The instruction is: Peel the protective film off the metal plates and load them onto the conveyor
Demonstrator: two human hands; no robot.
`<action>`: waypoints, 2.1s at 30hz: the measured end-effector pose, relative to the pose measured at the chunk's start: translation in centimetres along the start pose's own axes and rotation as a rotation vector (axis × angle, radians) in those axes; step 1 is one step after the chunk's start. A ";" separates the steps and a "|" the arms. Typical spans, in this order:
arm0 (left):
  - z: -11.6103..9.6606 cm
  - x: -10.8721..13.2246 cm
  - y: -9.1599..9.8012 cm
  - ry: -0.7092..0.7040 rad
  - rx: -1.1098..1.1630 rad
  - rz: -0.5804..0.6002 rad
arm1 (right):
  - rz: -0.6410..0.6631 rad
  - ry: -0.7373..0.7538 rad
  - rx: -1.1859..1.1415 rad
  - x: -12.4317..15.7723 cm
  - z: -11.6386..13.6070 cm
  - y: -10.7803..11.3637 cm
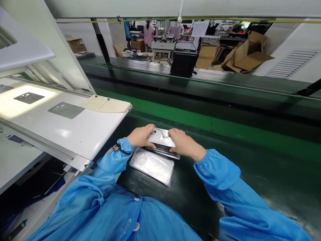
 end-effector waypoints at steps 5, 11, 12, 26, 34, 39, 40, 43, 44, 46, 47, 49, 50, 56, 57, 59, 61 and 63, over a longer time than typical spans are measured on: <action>-0.3 -0.7 0.0 -0.024 -0.087 0.023 | -0.026 -0.012 0.057 0.4 -0.1 0.3; 0.8 1.8 1.8 0.072 0.013 -0.150 | -0.189 0.085 0.303 1.6 1.6 0.5; 1.1 2.7 2.2 0.100 0.031 -0.209 | -0.199 0.119 0.323 1.7 1.9 0.2; 5.2 16.9 -1.8 0.078 0.308 -0.594 | -0.474 0.387 0.456 3.4 3.2 1.0; 6.1 16.9 -3.0 0.053 0.361 -0.536 | -1.040 0.501 0.641 5.7 8.8 6.8; 6.4 16.6 -3.6 0.040 0.382 -0.497 | -0.921 0.534 0.412 -0.3 15.0 8.2; 6.4 16.6 -3.8 0.042 0.383 -0.486 | -0.856 0.560 0.401 -2.0 16.7 8.0; 6.6 16.6 -4.0 0.039 0.399 -0.478 | -0.731 0.659 0.425 -6.3 21.6 7.4; 6.6 16.7 -4.0 0.035 0.407 -0.483 | -0.706 0.681 0.439 -7.5 23.0 7.2; 6.7 16.8 -3.8 0.019 0.426 -0.508 | -0.645 0.687 0.463 -10.0 25.0 6.9; 6.7 16.9 -3.7 0.005 0.437 -0.527 | -0.606 0.681 0.470 -11.2 25.7 6.7; 6.6 17.0 -3.4 -0.029 0.462 -0.566 | -0.535 0.662 0.480 -13.0 26.6 6.1; 6.6 17.1 -3.3 -0.045 0.476 -0.584 | -0.509 0.656 0.480 -13.6 26.9 5.8; 6.9 16.9 -3.8 -0.070 0.555 -0.585 | -0.385 0.607 0.346 -14.4 27.1 3.4; 6.8 16.9 -3.9 -0.077 0.567 -0.580 | -0.364 0.596 0.321 -14.2 27.0 3.0; 6.9 16.8 -4.1 -0.072 0.580 -0.560 | -0.333 0.586 0.294 -13.9 27.0 2.4; 7.0 16.6 -4.5 -0.047 0.583 -0.529 | -0.321 0.587 0.292 -13.6 27.0 2.1; 7.1 16.6 -4.7 -0.031 0.588 -0.518 | -0.322 0.590 0.288 -13.4 26.8 2.0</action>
Point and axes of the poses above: each hand's wrist, its own x-axis away from the middle knuckle, its own y-axis out of the back of the hand, z = x × y, the point moved 10 cm from there along -x, towards the middle knuckle, and after that the axes turned 11 degrees about y, right-handed, at the moved point
